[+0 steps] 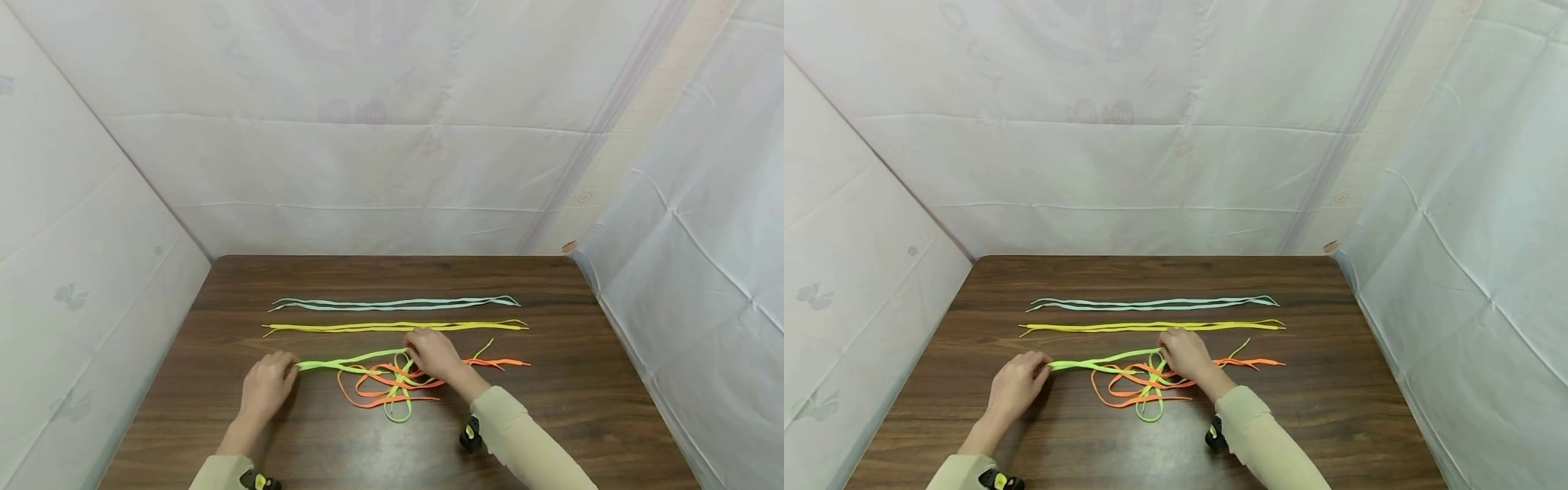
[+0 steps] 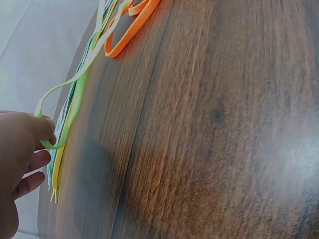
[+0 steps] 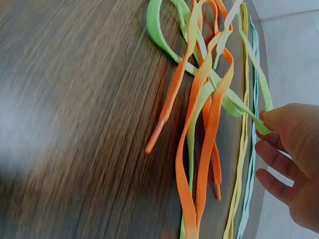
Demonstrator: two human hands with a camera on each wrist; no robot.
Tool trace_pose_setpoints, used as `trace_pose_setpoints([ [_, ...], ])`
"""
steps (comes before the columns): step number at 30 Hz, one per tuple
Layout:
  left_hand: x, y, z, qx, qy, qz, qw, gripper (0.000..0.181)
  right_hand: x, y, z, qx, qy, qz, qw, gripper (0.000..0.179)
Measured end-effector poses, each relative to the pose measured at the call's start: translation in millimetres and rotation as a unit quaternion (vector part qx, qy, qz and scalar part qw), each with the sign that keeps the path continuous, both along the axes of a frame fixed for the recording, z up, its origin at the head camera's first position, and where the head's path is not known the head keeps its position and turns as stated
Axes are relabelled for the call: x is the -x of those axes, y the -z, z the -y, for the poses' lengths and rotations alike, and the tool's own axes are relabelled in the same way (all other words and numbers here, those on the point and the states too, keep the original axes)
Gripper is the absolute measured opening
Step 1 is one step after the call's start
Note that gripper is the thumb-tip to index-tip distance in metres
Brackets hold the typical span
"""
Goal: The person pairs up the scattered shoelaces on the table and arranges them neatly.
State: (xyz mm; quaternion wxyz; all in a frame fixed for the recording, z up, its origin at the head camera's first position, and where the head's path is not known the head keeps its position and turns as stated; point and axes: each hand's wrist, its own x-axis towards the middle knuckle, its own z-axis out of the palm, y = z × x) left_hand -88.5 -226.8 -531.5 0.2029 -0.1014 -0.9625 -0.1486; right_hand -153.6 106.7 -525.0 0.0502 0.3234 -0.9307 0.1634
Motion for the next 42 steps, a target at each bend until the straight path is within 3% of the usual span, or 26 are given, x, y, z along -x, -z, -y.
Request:
trace_pose_setpoints([
  [12,0.7,-1.7,5.2,-0.006,-0.025,0.023,0.9994,0.015,0.8,3.5,-23,-0.005,0.004,-0.025,0.9997,0.005],
  [23,2.7,-2.8,5.2,-0.008,-0.026,0.019,0.9995,0.016,1.4,2.0,-48,0.008,0.044,-0.004,0.999,0.006],
  [31,2.7,-4.8,9.8,-0.007,-0.03,0.044,0.9986,0.015,0.9,3.5,-70,0.014,0.063,0.009,0.9979,0.004],
  [42,2.9,-4.5,15.5,-0.002,-0.032,0.03,0.999,0.016,0.5,5.7,-100,0.025,0.095,0.016,0.995,0.007],
])
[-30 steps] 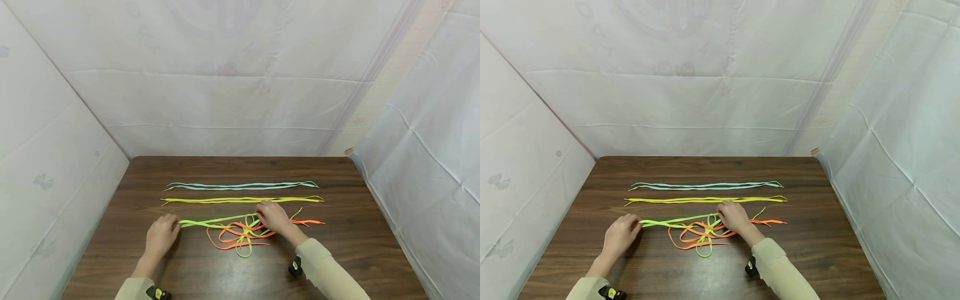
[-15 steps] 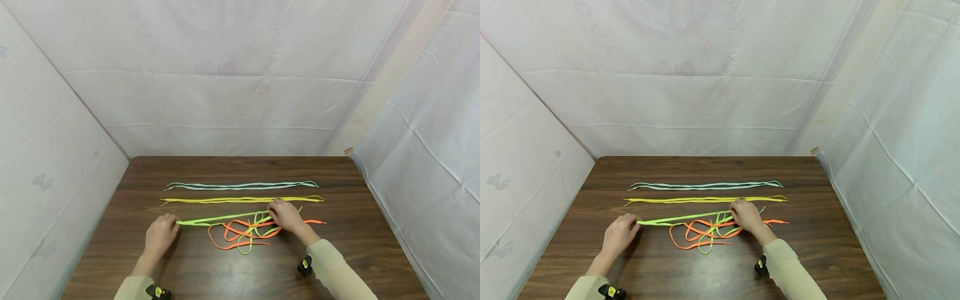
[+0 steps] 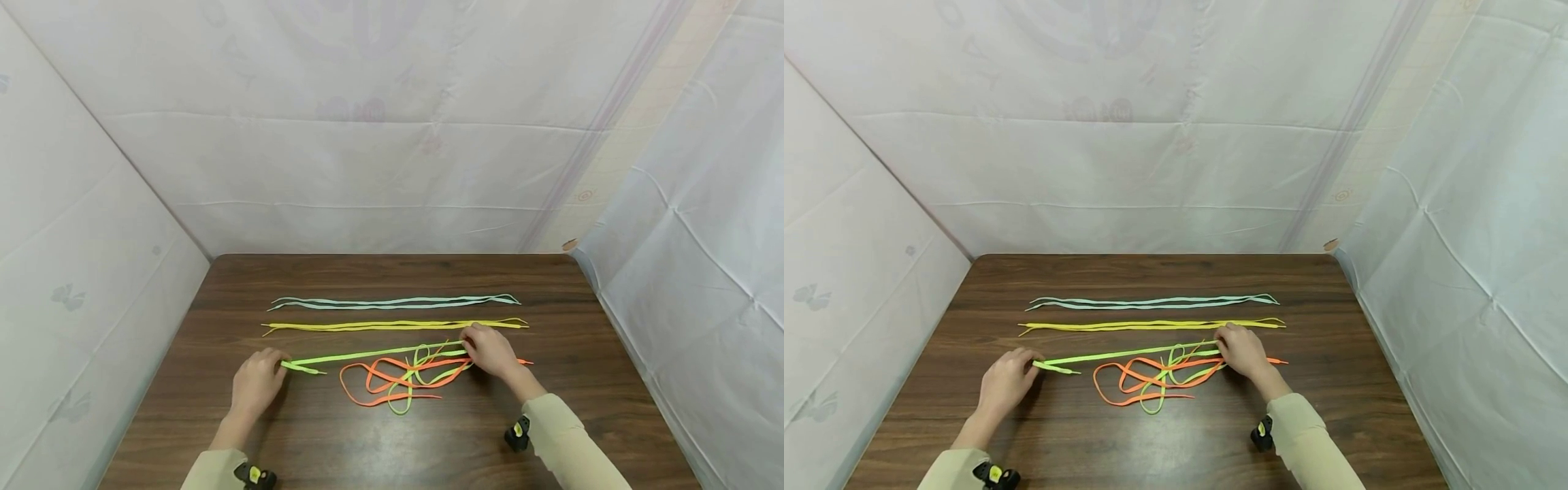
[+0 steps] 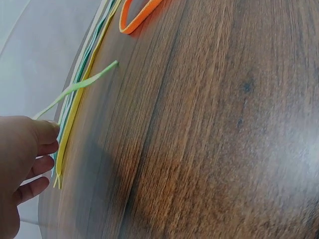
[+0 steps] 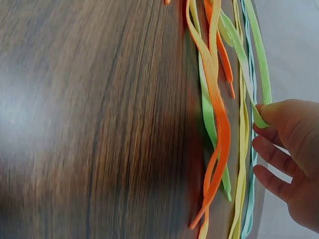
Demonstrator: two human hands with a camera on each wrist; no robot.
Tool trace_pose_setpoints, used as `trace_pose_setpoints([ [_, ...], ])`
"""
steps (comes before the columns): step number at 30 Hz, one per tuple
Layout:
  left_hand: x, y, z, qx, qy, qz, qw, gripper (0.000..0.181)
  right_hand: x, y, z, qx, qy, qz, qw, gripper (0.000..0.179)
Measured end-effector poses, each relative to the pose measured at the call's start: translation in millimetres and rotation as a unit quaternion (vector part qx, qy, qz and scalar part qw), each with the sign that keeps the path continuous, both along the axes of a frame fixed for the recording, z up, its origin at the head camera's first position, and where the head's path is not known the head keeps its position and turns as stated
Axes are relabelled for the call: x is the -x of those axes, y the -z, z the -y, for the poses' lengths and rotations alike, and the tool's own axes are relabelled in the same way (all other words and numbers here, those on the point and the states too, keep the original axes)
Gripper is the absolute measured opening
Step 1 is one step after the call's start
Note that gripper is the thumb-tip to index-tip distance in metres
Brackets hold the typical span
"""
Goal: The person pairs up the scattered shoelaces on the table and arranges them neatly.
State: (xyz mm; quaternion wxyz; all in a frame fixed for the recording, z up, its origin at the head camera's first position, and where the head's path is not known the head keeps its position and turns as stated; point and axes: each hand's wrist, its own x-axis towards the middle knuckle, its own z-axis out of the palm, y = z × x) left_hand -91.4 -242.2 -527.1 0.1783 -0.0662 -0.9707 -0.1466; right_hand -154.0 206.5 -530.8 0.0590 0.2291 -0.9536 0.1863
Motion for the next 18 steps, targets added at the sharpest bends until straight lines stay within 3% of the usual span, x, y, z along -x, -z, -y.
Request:
trace_pose_setpoints([
  [18,0.9,-0.7,17.5,-0.009,-0.037,0.042,0.9984,0.007,-0.5,-6.0,-44,-0.01,0.061,0.011,0.998,0.005],
])
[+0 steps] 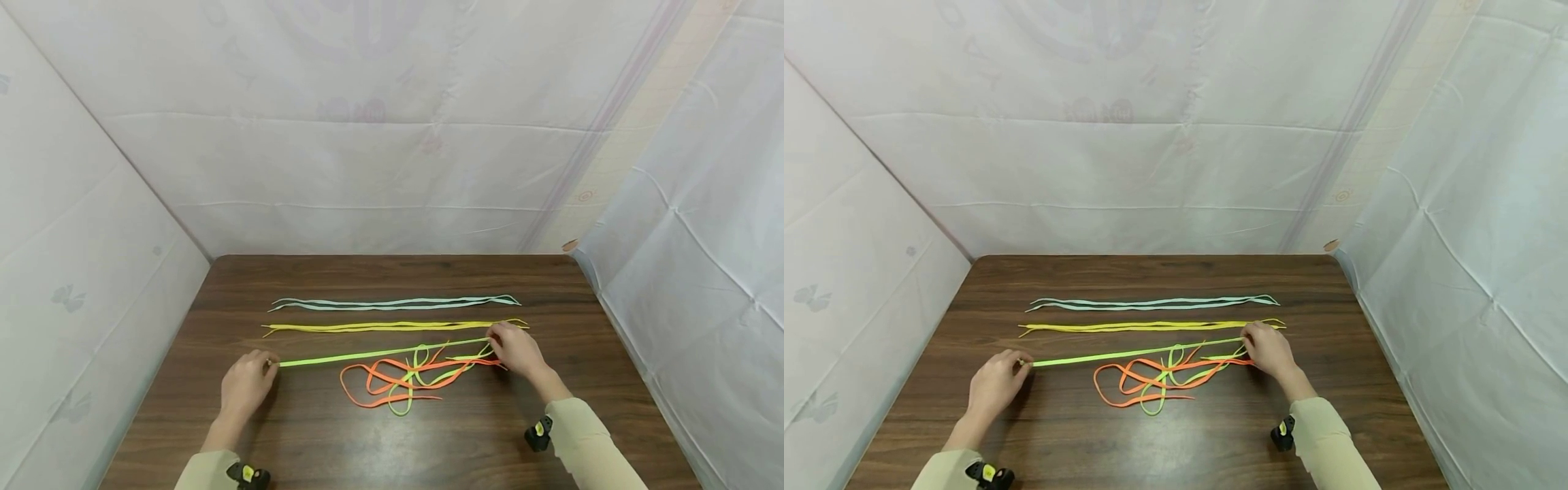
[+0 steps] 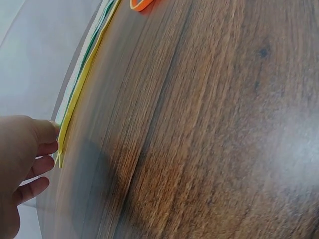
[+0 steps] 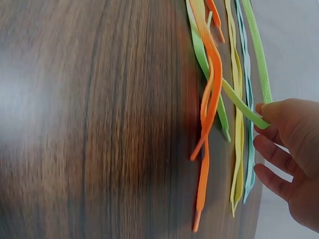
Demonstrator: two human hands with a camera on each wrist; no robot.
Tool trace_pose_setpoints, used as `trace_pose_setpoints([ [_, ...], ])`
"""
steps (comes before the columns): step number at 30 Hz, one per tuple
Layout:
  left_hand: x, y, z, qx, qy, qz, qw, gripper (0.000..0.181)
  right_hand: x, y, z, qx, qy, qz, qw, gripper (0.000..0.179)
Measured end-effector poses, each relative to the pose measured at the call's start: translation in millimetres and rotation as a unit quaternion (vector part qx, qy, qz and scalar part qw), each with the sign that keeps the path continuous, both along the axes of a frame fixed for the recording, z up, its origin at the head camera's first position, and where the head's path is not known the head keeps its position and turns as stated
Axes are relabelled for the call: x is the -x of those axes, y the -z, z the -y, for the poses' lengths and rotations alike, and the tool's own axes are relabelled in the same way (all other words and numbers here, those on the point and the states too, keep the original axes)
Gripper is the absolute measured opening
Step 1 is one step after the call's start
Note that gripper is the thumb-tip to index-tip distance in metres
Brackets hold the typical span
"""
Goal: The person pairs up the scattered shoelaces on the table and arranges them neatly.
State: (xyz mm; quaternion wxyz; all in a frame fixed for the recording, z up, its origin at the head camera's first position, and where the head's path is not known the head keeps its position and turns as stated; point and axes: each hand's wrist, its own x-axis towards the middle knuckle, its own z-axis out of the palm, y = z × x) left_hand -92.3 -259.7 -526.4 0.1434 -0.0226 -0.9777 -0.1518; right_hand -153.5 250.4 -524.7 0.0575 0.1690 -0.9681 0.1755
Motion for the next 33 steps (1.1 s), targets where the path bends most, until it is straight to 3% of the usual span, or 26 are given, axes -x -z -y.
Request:
trace_pose_setpoints([
  [10,2.7,-3.4,5.3,-0.002,-0.002,-0.02,0.9998,0.007,0.0,-3.6,-18,-0.011,0.005,-0.01,0.9999,0.008],
  [21,10.3,-4.1,18.3,-0.006,-0.007,-0.02,0.9998,0.008,1.2,-2.7,-40,-0.015,0.007,-0.027,0.9995,0.009],
  [33,23.9,-2.2,30.3,-0.005,-0.037,-0.004,0.9993,0.007,2.4,-1.4,-58,-0.014,0.04,0.004,0.9991,0.009],
])
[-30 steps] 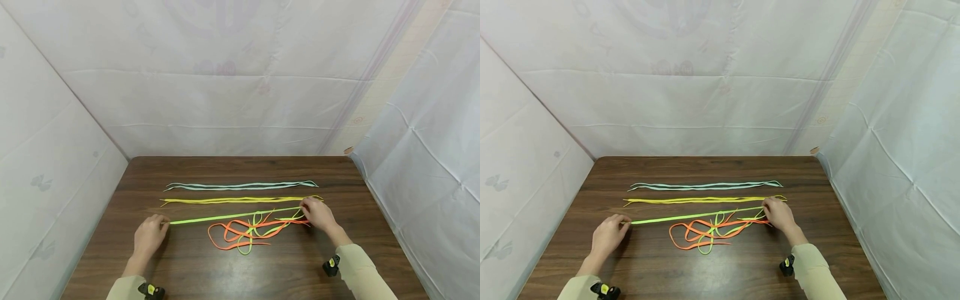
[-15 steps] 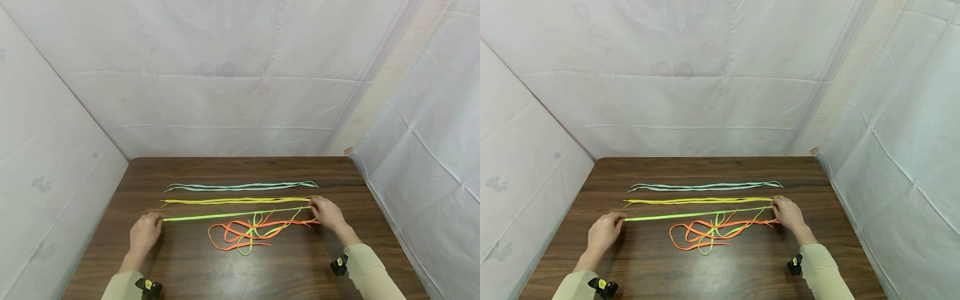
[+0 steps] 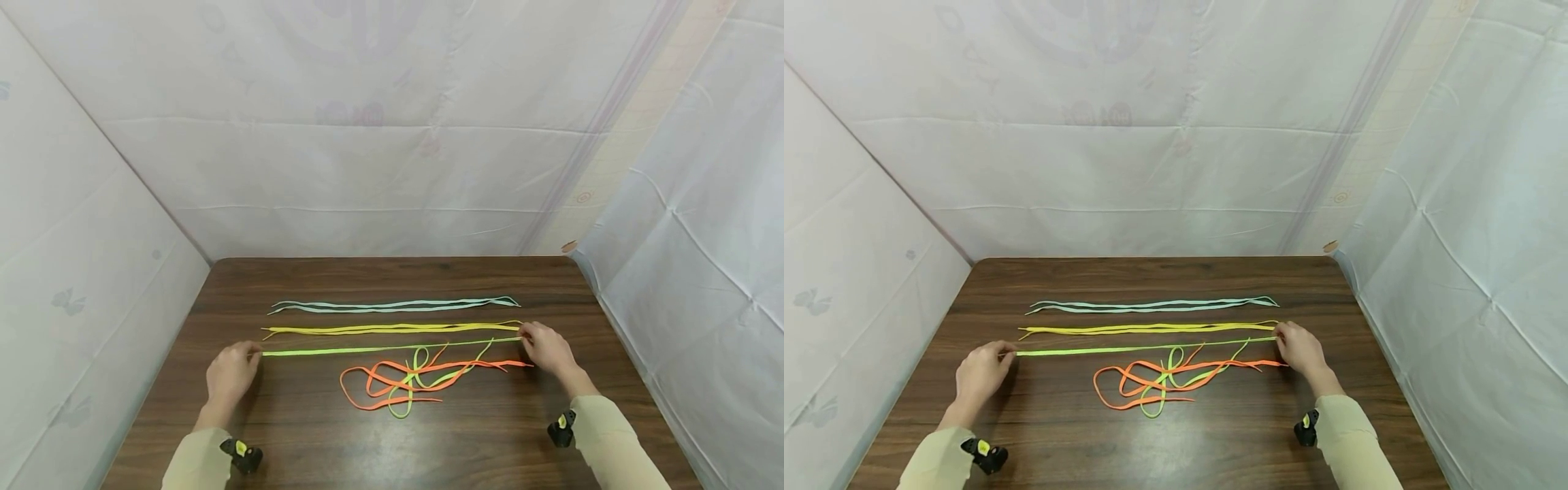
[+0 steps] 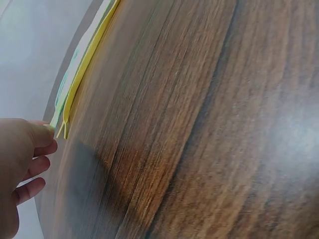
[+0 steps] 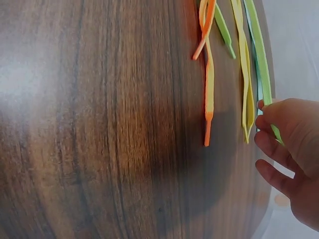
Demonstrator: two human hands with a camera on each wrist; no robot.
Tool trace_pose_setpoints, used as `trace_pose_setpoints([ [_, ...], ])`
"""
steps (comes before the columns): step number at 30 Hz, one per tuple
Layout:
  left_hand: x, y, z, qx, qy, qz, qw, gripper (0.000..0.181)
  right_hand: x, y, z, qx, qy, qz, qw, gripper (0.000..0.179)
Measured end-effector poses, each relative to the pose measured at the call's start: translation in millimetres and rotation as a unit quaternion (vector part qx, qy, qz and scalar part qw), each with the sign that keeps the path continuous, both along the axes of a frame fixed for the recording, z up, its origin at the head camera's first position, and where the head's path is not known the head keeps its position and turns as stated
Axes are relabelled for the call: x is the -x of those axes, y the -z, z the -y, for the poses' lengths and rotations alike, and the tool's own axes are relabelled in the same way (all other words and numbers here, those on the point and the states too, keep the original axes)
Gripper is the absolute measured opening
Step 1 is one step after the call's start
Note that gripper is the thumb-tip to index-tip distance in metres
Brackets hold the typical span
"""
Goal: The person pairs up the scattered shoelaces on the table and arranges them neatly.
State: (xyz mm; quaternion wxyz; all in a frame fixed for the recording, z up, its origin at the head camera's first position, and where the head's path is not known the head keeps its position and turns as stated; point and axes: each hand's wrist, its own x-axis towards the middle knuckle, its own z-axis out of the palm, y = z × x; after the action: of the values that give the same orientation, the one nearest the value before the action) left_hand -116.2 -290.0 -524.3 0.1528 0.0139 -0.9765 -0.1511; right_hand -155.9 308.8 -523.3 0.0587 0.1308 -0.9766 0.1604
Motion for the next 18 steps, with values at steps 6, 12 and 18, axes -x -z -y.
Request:
trace_pose_setpoints([
  [6,8.3,0.4,3.9,-0.004,-0.02,0.038,0.9991,0.009,3.4,3.2,-6,0.001,0.019,0.007,0.9998,0.009],
  [12,16.5,2.3,4.7,-0.012,-0.032,0.06,0.9976,0.008,8.7,3.7,-7,-0.003,0.043,0.02,0.9989,0.01],
  [18,22.2,4.6,4.2,-0.017,-0.036,0.085,0.9956,0.008,12.7,5.5,-7,0.0,0.054,0.032,0.998,0.011],
])
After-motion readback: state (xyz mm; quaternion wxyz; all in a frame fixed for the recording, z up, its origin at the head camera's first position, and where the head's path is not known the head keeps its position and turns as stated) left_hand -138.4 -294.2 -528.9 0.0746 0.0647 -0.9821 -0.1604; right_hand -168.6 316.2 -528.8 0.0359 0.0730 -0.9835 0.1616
